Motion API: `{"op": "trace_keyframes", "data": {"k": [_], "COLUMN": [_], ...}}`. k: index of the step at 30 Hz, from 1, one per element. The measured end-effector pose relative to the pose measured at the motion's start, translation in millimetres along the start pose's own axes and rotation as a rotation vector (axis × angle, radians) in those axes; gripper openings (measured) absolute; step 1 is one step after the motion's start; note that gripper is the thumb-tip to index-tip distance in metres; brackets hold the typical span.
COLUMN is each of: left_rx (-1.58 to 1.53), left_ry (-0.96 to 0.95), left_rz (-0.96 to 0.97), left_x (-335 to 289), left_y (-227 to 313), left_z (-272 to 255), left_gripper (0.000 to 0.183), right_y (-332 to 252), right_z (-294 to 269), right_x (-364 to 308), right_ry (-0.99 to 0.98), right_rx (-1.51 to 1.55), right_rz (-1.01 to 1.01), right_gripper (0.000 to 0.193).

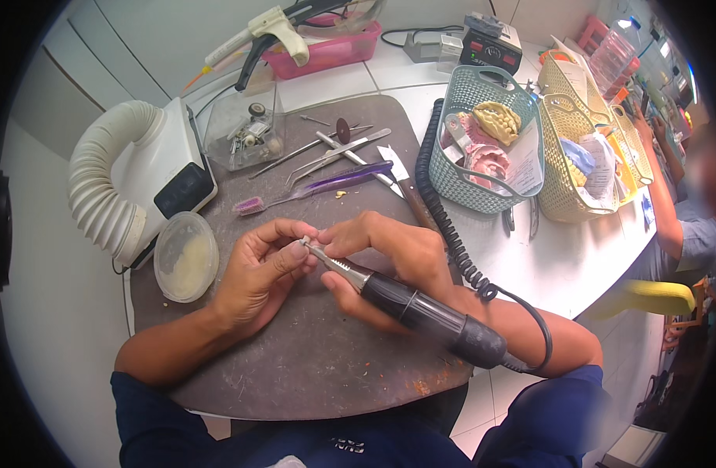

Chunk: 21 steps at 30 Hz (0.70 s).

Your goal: The person uses a rotary handpiece to grind and shape a small, light-colored dental prosthetic held in their left hand. They repeatedly rotate the object to work on different surfaces and occasionally pause to brush away debris with a small brush.

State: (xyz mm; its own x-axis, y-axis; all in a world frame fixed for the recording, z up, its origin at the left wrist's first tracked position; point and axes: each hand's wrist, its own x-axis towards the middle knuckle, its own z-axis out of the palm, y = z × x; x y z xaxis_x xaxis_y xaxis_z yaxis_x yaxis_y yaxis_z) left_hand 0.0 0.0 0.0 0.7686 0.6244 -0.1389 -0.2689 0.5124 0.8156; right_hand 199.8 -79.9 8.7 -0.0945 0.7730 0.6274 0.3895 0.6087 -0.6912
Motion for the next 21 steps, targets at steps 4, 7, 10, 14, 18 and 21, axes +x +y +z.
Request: {"op": "trace_keyframes", "data": {"k": [4, 7, 10, 14, 18, 21], "left_rx": [-0.008, -0.009, -0.011, -0.023, -0.006, -0.001], "left_ry": [0.004, 0.006, 0.006, -0.008, -0.005, 0.002], "left_rz": [-0.004, -0.007, -0.009, -0.006, -0.01, -0.008], "left_x": [0.2, 0.4, 0.3, 0.3, 0.9, 0.9], "left_y": [0.3, 0.5, 0.4, 0.1, 0.3, 1.1], "left_z": [1.5, 1.7, 1.5, -0.1, 0.4, 1.4], "left_gripper": [0.024, 0.024, 0.024, 0.024, 0.021, 0.021], "right_y": [-1.3, 0.4, 1.0, -0.2, 5.1, 5.4], "right_z": [-0.6, -0.6, -1.1, 0.0, -0.5, 0.3], "right_x": [0.4, -0.4, -0.1, -0.3, -3.6, -2.5], "right_ry": [0.006, 0.011, 0.004, 0.028, -0.003, -0.005], "right_rx": [-0.002, -0.01, -0.004, 0.009, -0.017, -0.008], "right_rz": [0.015, 0.007, 0.002, 0.017, 0.001, -0.023], "right_gripper": [0.027, 0.027, 0.026, 0.025, 0.027, 0.027]}}
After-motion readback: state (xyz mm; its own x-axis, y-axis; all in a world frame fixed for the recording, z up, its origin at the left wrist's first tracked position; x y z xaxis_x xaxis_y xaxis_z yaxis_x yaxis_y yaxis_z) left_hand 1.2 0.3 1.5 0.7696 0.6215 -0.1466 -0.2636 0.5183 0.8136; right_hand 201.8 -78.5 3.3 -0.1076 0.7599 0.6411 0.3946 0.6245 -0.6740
